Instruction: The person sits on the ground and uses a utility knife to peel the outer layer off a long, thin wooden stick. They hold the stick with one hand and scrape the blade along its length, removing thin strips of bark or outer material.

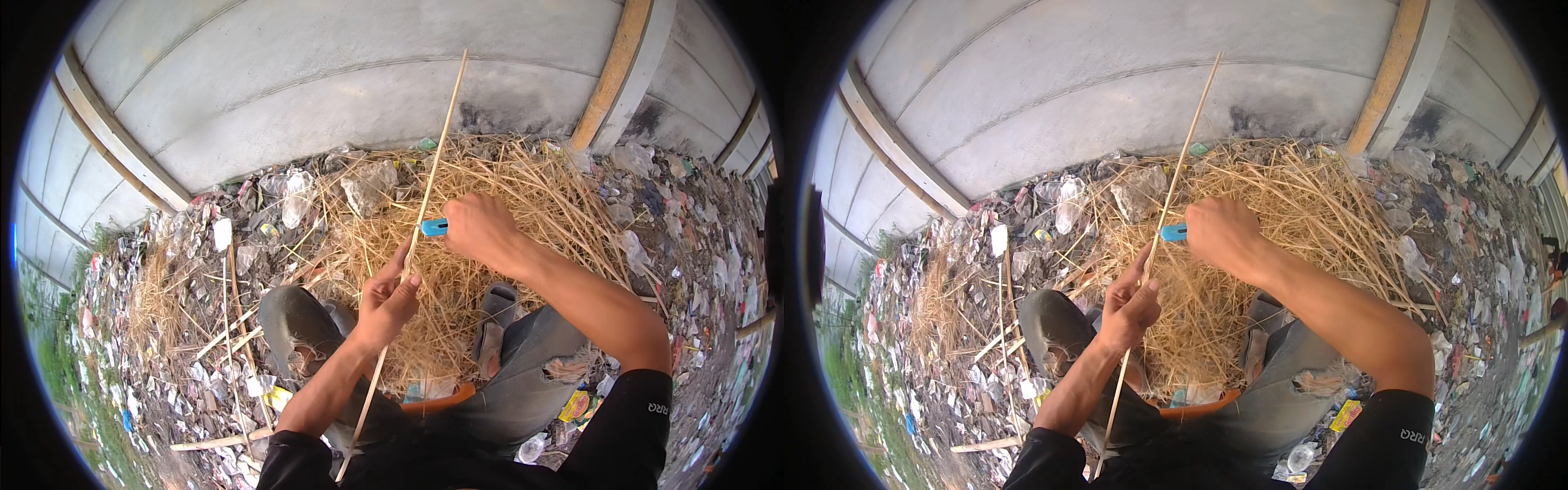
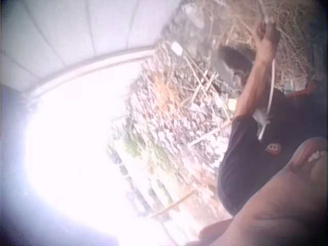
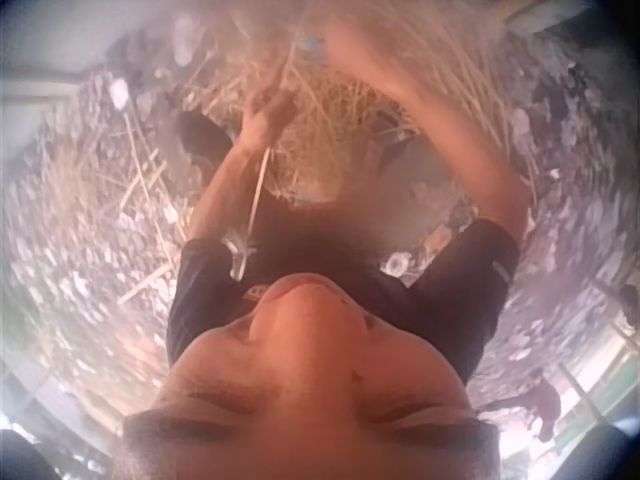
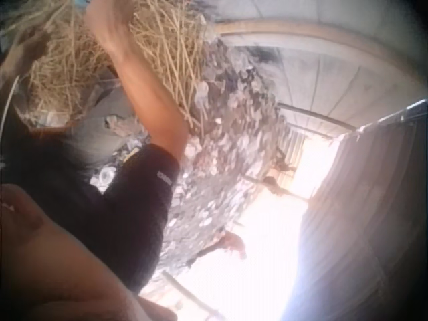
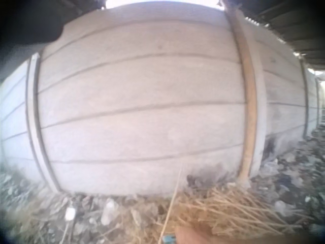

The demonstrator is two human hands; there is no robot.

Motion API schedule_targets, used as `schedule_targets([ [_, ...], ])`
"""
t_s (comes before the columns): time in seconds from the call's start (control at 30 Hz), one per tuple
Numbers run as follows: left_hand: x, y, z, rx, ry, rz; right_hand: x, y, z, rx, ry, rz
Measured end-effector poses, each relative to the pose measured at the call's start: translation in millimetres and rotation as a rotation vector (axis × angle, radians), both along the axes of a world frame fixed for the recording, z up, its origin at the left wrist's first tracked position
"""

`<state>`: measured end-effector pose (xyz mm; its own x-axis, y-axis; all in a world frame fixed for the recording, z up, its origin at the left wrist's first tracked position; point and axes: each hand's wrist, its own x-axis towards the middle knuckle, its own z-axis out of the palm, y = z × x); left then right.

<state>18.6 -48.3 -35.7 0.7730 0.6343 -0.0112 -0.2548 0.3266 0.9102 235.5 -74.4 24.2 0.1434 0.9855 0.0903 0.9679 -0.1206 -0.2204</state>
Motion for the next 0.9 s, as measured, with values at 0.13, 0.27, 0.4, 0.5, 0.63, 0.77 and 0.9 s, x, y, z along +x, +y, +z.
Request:
schedule_targets([
  [0.13, -8.5, -4.7, 5.0, 0.019, 0.012, 0.009, 13.7, 10.8, 6.0, 0.01, -0.085, -0.034],
  [0.27, -19.5, -17.7, -3.2, 0.113, 0.06, -0.069, 57.8, 28.8, 6.7, 0.058, 0.082, -0.364],
  [0.4, -61.4, -42.3, -14.0, 0.143, 0.117, -0.233, 128.2, -4.1, 35.1, 0.155, 0.031, -0.615],
  [0.5, -72.2, -53.2, -13.3, 0.135, 0.13, -0.264, 143.5, -11.2, 29.8, 0.19, 0.007, -0.695],
  [0.63, -102.5, -62.3, -4.9, 0.055, 0.173, -0.326, 150.0, -15.3, 32.7, 0.305, 0.01, -0.759],
  [0.77, -182.2, -103.8, -42.7, 0.218, 0.129, -0.466, 196.7, -38.9, 38.6, 0.346, 0.112, -0.939],
  [0.9, -200.6, -90.5, -26.5, 0.189, 0.274, -0.121, 186.4, -43.6, 21.1, 0.268, 0.105, -0.821],
])
